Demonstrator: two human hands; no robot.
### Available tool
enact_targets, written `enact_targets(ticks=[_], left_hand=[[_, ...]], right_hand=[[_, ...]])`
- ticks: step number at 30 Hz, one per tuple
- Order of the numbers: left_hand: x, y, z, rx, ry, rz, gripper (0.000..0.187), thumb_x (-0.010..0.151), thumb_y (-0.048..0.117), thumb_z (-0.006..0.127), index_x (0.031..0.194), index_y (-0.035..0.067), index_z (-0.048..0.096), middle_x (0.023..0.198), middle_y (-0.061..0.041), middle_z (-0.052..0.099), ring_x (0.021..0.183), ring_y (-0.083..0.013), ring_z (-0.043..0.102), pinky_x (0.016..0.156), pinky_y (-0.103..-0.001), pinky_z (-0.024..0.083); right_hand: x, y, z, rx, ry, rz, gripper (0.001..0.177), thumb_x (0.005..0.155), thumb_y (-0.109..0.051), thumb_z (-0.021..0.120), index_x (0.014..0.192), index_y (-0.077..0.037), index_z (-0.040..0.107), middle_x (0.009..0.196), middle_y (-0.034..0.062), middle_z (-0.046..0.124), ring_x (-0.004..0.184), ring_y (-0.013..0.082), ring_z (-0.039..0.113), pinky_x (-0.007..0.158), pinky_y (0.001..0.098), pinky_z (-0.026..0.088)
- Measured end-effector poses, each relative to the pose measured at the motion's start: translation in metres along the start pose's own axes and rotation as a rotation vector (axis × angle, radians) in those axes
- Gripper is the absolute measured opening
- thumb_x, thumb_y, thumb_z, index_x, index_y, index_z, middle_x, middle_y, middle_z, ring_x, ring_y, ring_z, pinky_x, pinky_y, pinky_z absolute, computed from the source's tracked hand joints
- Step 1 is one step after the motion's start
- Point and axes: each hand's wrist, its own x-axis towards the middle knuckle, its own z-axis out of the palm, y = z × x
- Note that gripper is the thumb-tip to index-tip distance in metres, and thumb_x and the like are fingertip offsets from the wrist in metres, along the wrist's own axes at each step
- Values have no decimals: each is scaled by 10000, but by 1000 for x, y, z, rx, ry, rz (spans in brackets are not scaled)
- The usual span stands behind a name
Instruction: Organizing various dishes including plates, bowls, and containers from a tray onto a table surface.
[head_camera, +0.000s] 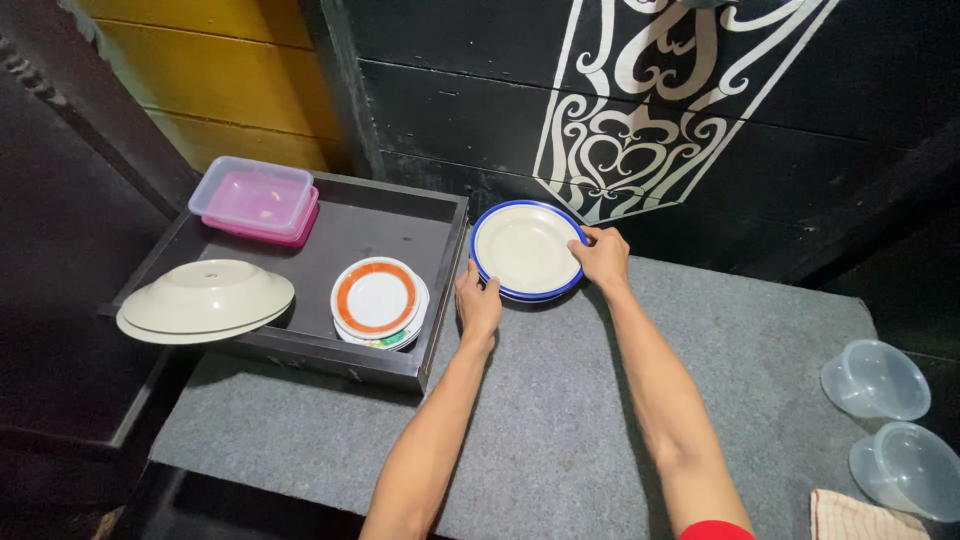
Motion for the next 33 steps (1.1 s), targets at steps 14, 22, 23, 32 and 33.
enact_targets(ticks=[14, 22, 23, 32, 33], left_hand=[[6, -5, 1, 19, -31, -14, 766, 896, 303, 669, 1570, 38, 417, 1532, -224, 448, 1361, -360, 537, 1147, -405, 425], [10, -5, 0, 37, -35, -29, 767, 891, 321, 670, 1566, 47, 428, 1519, -224, 464, 1341, -362, 558, 1137, -417, 430], [10, -5, 0, 43, -38, -27, 772, 890, 322, 671, 1569, 49, 425, 1522, -222, 463, 1342, -362, 557, 1138, -417, 429], [2, 6, -10, 184, -118, 11, 824, 905, 379, 642, 1598, 35, 356, 1571, -214, 387, 1465, -373, 415, 1204, -438, 342], [2, 5, -10, 212, -125, 29, 836, 905, 390, 638, 1599, 26, 346, 1574, -226, 378, 1472, -385, 401, 1210, -457, 329]], right_hand=[[-4, 2, -2, -16, -35, 22, 529, 806, -429, 814, 1282, -211, 737, 1061, 87, 694, 1087, 267, 686, 986, 375, 544], [-4, 2, -2, -18, -40, 27, 526, 821, -396, 805, 1304, -202, 727, 1121, 106, 696, 1140, 291, 673, 1010, 392, 539], [-5, 1, -3, -22, -46, 23, 530, 826, -403, 801, 1310, -200, 724, 1135, 112, 692, 1152, 305, 667, 1017, 394, 537], [-14, -10, -9, -21, -29, 4, 506, 854, -367, 782, 1318, -173, 722, 1160, 141, 684, 1183, 337, 654, 1032, 416, 526], [-14, -11, -10, -25, -25, 0, 503, 860, -366, 779, 1318, -167, 722, 1163, 144, 684, 1187, 342, 653, 1035, 421, 523]])
